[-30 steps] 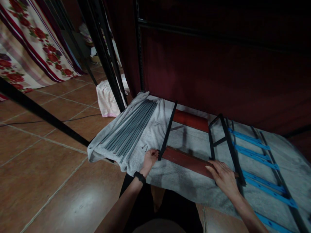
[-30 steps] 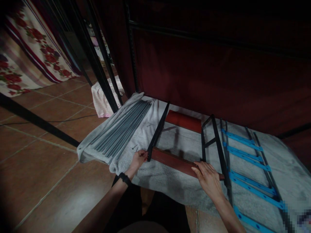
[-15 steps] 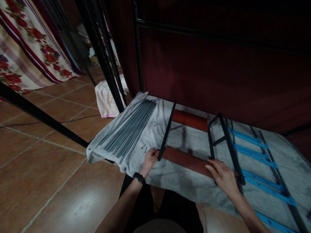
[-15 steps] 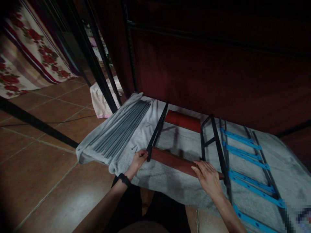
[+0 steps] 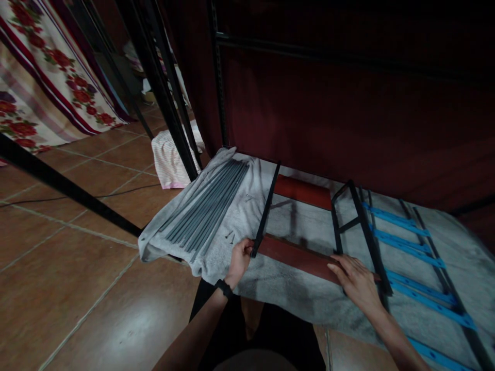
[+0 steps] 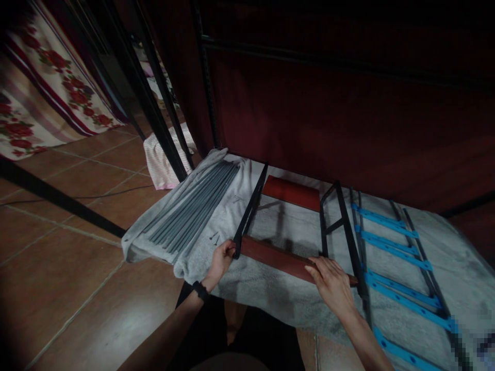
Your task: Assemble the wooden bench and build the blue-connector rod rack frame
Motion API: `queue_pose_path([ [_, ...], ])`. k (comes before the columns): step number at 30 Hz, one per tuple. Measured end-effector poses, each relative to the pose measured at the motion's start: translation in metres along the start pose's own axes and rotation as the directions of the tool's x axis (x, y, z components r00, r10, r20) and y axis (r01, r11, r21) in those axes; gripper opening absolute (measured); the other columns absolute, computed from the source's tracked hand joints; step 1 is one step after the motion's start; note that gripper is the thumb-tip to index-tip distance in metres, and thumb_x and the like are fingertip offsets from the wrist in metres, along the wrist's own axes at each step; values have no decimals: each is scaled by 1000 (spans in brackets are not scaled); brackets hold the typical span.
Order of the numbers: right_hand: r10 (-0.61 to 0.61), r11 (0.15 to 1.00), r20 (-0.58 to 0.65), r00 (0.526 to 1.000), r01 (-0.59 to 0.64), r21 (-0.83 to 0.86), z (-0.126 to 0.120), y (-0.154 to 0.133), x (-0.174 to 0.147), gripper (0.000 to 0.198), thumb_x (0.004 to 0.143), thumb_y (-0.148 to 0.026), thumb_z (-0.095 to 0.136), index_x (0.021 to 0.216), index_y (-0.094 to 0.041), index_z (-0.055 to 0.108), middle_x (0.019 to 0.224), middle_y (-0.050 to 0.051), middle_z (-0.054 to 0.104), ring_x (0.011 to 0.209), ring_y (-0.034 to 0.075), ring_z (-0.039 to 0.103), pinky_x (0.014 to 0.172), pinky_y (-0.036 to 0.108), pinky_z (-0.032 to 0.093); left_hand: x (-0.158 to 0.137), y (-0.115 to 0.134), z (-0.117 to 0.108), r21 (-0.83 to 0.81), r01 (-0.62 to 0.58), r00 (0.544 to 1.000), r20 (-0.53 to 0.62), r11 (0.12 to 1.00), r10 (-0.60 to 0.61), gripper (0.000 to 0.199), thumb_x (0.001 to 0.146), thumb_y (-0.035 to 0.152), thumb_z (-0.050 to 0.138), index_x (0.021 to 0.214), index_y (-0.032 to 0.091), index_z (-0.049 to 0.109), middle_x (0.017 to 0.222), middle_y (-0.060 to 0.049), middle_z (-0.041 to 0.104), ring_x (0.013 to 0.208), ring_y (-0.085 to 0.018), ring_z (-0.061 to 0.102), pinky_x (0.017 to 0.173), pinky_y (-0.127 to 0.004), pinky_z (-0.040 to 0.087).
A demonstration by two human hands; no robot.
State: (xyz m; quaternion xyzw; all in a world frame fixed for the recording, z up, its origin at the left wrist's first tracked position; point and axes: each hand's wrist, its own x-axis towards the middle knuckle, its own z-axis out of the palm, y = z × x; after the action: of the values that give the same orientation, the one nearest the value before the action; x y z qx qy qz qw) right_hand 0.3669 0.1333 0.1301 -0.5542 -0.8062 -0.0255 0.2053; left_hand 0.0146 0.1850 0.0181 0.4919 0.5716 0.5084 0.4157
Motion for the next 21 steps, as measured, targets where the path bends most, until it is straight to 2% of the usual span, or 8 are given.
queue_pose_path([
  [4,-15,1000,-17,1000,16,13,1,0,0,34,98,-48,47,103,-22,68,100,8,75,93,25,71,83,40,56,-4,-1,-1,-3,1,999,36,1000,-1,12,72,17,55,72,19,67,70,-1,65,71,-16,59,70,-27,46],
  [8,-12,1000,-11,1000,12,-1,1,0,1,36,98,-49,46,104,-21,68,100,7,75,93,25,71,82,40,56,-8,1,-6,16,-22,998,66,1000,21,17,78,18,55,86,20,71,80,-4,69,81,-19,63,80,-31,49],
  [10,-20,1000,0,1000,20,-5,1,0,0,37,99,-49,45,105,-22,68,100,7,75,93,25,71,83,40,55,-8,2,-16,104,-68,998,-6,992,69,19,82,19,55,91,20,72,89,-6,70,89,-21,64,87,-35,49],
  [12,-23,1000,8,1000,23,-4,2,1,-2,37,99,-50,44,105,-22,67,100,6,75,93,25,71,84,40,55,-5,4,-31,249,-85,983,-136,965,121,20,85,18,54,95,20,71,98,-9,69,97,-24,62,94,-38,47],
  [15,-11,1000,17,1000,11,-1,4,4,-4,37,99,-51,44,105,-22,67,100,6,75,93,25,70,84,41,54,4,8,-56,482,-7,952,-264,876,153,22,85,15,52,98,19,70,100,-11,64,103,-26,58,98,-39,44],
  [18,-9,1000,14,1000,9,7,4,5,-5,37,99,-51,45,106,-22,66,102,6,74,95,26,70,85,41,54,11,12,-70,624,41,967,-221,781,126,19,84,13,53,95,18,67,96,-10,60,100,-25,58,94,-37,45],
  [21,-7,1000,6,1000,7,12,4,4,-5,37,98,-51,45,107,-22,66,103,6,74,96,25,70,85,40,54,16,14,-72,671,39,980,-171,741,103,15,84,13,52,90,19,65,96,-10,59,95,-25,57,90,-36,46],
])
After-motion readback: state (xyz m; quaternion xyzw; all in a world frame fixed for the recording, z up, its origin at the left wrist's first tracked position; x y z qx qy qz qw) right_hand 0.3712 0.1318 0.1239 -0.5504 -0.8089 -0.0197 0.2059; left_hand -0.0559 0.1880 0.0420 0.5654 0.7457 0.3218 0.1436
